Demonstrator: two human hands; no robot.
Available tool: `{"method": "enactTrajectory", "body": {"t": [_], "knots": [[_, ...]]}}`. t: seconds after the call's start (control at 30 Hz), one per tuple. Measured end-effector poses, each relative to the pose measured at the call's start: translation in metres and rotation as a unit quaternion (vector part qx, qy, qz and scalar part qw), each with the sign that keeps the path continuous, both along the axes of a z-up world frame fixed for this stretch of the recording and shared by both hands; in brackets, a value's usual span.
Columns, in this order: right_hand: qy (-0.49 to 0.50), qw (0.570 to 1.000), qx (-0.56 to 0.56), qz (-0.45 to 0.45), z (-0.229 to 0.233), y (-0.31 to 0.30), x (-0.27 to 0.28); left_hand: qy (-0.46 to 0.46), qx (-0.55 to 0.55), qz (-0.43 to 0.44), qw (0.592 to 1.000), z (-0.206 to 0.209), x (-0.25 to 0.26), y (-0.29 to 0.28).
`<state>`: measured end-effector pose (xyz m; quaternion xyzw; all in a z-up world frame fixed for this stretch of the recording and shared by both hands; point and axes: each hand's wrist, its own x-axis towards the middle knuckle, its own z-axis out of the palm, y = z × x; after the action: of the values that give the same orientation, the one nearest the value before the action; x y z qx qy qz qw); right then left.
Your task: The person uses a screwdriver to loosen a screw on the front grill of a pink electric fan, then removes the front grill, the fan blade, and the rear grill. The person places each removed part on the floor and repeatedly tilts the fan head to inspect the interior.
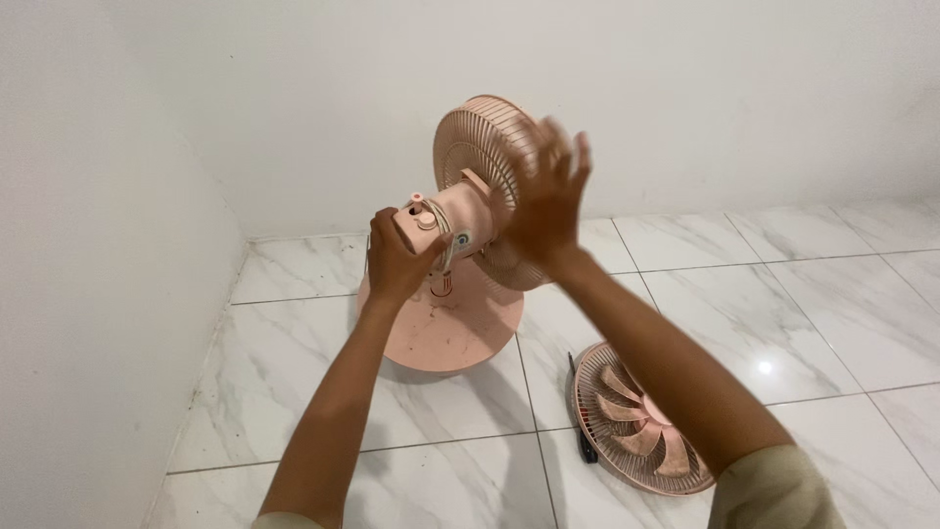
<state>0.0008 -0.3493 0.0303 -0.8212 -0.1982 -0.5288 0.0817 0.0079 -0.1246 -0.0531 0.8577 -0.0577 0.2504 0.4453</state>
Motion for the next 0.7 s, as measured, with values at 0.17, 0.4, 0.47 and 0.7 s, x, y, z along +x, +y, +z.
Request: {"method": "enactTrajectory", "body": {"t": [0.17,0.4,0.47,0.7], "knots": [[0.203,0.976,-0.048,0.057,-0.041,0.045,-0.019,0.007,0.042,0.081,0.996,-0.015,0.005,-0.016],[0.365,0.914,0.166,0.062,-0.075,0.083,-0.006,-0.058,0.053,0.152,0.985,-0.036,0.002,-0.036],[0.375,0.908,0.181,0.051,-0.081,0.091,0.000,-0.047,0.050,0.158,0.985,-0.033,-0.001,-0.040],[0.342,0.927,0.150,0.038,-0.074,0.092,0.018,-0.044,0.075,0.133,0.987,-0.022,-0.030,-0.050]]}}
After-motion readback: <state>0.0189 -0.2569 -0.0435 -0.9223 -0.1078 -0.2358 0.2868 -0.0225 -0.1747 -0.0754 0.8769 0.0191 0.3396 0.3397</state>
